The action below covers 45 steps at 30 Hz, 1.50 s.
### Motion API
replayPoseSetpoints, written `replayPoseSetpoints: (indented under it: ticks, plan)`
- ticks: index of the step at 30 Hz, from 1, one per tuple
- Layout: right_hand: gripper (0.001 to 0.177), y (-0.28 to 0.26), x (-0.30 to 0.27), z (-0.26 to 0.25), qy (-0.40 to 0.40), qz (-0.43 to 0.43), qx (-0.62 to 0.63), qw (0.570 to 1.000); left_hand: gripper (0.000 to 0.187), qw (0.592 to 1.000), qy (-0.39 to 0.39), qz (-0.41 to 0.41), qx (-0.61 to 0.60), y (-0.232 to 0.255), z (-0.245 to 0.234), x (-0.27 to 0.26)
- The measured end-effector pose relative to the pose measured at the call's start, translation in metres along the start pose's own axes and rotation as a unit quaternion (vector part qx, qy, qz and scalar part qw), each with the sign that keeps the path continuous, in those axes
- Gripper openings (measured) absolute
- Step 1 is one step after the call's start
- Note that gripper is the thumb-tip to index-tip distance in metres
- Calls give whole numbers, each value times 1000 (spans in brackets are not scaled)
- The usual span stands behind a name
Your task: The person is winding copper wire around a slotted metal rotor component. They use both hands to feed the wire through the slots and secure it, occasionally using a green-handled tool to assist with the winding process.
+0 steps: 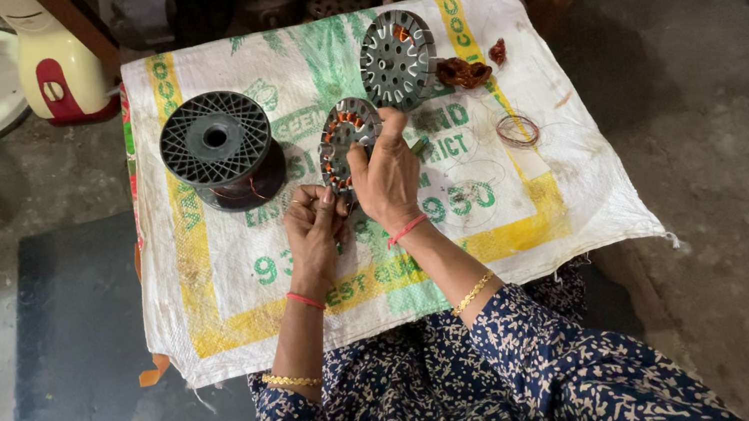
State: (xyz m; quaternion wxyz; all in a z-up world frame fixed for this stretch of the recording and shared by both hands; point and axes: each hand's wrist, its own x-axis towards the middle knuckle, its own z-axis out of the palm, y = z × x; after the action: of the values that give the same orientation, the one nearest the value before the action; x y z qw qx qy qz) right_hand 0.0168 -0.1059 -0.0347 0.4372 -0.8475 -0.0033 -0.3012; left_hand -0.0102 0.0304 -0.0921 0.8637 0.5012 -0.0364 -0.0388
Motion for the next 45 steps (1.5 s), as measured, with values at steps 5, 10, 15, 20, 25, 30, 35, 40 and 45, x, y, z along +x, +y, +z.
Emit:
replayPoseSetpoints:
  ticks: [5,10,15,20,25,30,35,40,45]
  plan:
    - [45,-3,-1,-4,18,-37,-15,999,12,1000,-2,1,-1,-1,0,-2]
    - [53,-2,2,-10,-29,8,63,998,10,999,-10,10,-34,-2,-1,0]
    - [44,8,11,-22,-80,173,213,958,15,1000,5,1,9,5,4,-4]
    - [29,19,12,-33,-109,164,325,925,27,982,44,40,177,24,26,-9]
    - [26,25,11,-32,-117,196,401,887,23,898,121,131,402,41,45,-7]
    - [23,26,13,-32,-107,200,390,892,21,849,115,205,473,40,50,-7]
    - [21,24,16,-36,-130,228,364,894,20,865,121,183,452,28,40,-4]
    - [20,20,17,-37,-139,238,377,884,14,867,131,195,439,16,37,-13]
    - [42,12,13,-39,-105,186,364,907,13,877,129,188,423,16,40,-16]
